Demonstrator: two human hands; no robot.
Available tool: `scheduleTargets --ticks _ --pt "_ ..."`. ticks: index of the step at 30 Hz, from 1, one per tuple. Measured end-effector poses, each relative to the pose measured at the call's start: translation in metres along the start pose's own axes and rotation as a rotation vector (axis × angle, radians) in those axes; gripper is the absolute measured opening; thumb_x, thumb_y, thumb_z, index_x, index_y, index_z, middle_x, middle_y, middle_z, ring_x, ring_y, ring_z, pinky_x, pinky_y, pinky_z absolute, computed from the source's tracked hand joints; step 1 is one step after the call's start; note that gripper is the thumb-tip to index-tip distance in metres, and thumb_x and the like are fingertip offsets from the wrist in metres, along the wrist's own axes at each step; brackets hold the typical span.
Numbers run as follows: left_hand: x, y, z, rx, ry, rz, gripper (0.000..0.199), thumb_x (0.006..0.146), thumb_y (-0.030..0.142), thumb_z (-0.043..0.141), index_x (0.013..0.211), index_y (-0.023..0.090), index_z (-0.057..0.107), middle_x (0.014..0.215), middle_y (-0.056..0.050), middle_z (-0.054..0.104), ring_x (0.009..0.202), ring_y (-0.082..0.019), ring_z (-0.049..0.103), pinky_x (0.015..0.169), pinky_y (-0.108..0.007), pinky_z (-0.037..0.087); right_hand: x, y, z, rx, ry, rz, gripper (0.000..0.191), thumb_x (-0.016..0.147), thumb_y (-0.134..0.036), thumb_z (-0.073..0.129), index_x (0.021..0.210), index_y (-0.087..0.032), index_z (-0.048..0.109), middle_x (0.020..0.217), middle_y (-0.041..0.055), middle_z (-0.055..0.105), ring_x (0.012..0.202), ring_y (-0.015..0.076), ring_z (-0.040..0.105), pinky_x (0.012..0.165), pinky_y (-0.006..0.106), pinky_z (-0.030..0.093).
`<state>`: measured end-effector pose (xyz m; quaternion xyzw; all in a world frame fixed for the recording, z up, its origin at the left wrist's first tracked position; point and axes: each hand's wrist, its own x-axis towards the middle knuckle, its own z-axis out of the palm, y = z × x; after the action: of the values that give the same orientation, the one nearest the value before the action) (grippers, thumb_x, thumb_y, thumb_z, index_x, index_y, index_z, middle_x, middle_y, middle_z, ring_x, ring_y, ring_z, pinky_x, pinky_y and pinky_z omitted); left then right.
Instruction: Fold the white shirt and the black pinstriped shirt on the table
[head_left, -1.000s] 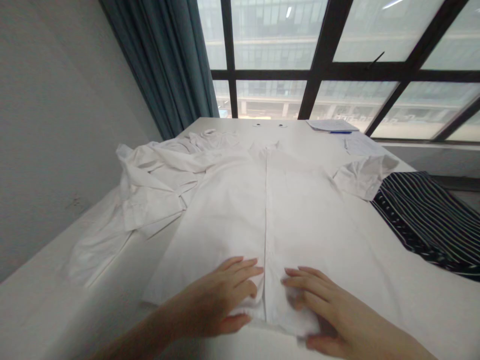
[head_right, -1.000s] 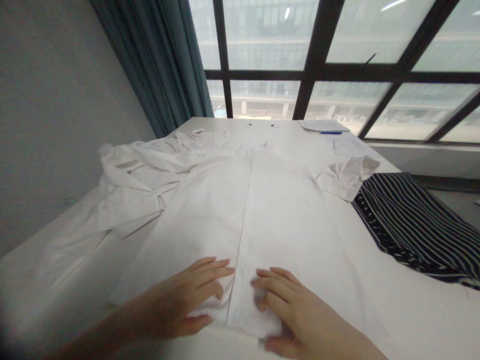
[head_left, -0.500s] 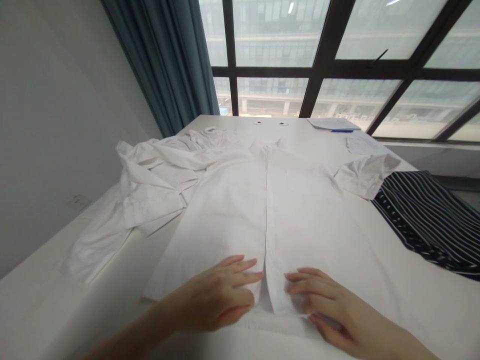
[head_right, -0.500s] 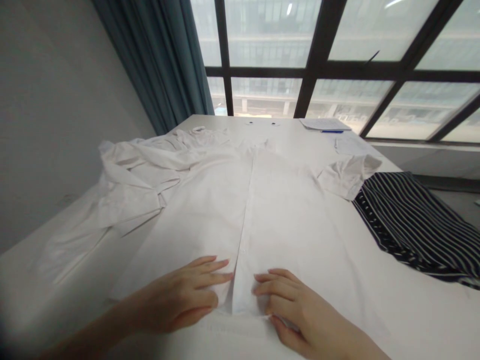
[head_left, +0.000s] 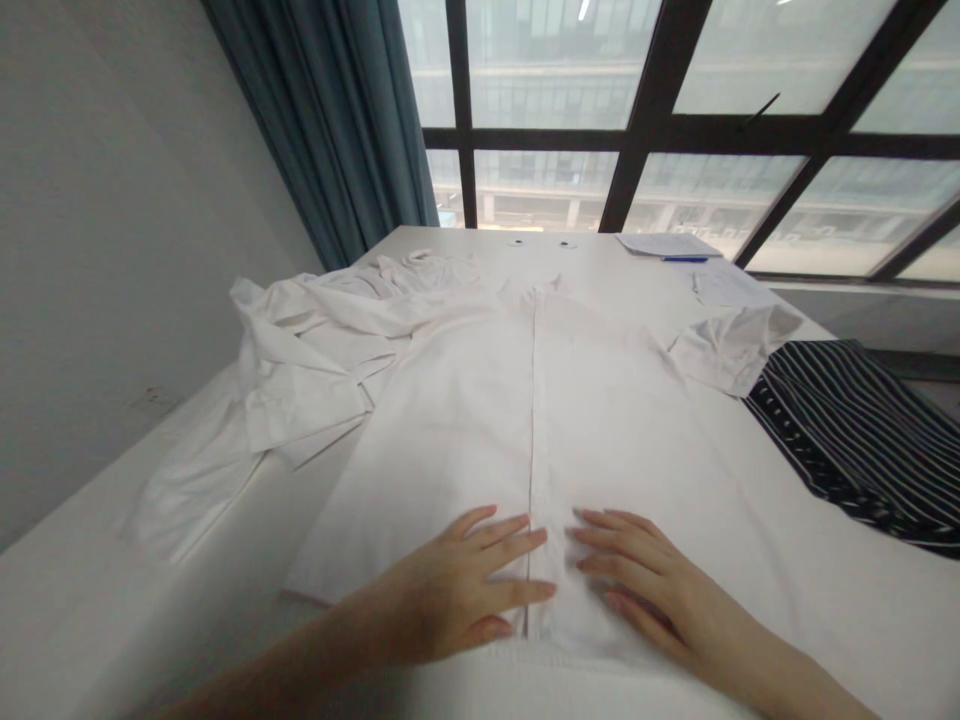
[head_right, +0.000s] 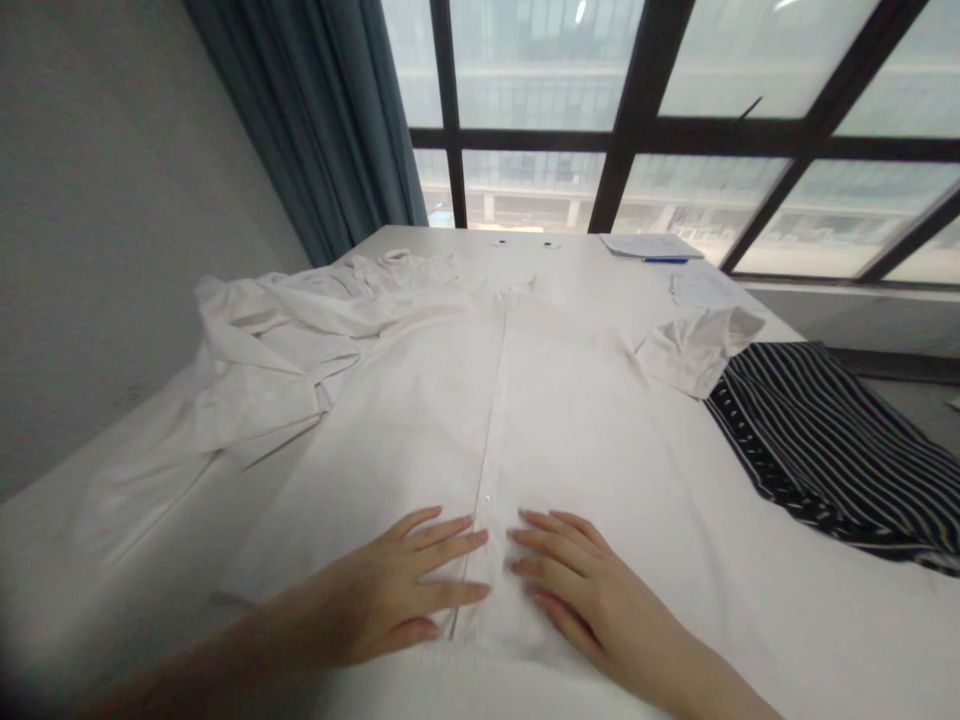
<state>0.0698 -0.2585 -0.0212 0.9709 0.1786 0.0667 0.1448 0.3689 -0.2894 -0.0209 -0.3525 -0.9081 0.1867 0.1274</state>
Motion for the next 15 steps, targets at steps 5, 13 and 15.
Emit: scheduleTargets --ticks 5,13,15 --pt "-0.001 -0.001 -0.001 0.004 -0.030 0.001 0.051 0.091 0.026 0.061 0.139 0.039 0.048 0.157 -0.002 0.033 0.143 -0.026 0.032 0.117 -0.044 0.023 -0.004 0.011 0.013 -0.244 0.008 0.121 0.052 0.098 -0.039 0.045 0.149 -0.033 0.036 0.156 0.0027 0.033 0.145 0.0250 0.027 0.113 0.052 0.034" --pt "0.000 0.003 -0.010 -0.052 -0.128 -0.018 0.049 0.092 0.025 0.060 0.135 0.044 0.050 0.157 0.001 0.032 0.144 -0.029 0.029 0.116 -0.050 0.024 -0.024 0.048 0.008 -0.414 0.096 0.377 0.059 0.098 -0.052 0.036 0.153 -0.037 0.023 0.158 0.0002 0.029 0.146 0.0261 0.024 0.113 0.055 0.029" --pt "-0.001 0.004 -0.013 -0.073 -0.127 -0.011 0.049 0.091 0.024 0.061 0.134 0.044 0.052 0.156 0.002 0.035 0.144 -0.028 0.029 0.116 -0.049 0.024 -0.034 0.066 0.006 -0.459 0.149 0.494 0.060 0.097 -0.056 0.031 0.153 -0.034 0.026 0.158 0.0015 0.030 0.145 0.0270 0.026 0.112 0.055 0.030"
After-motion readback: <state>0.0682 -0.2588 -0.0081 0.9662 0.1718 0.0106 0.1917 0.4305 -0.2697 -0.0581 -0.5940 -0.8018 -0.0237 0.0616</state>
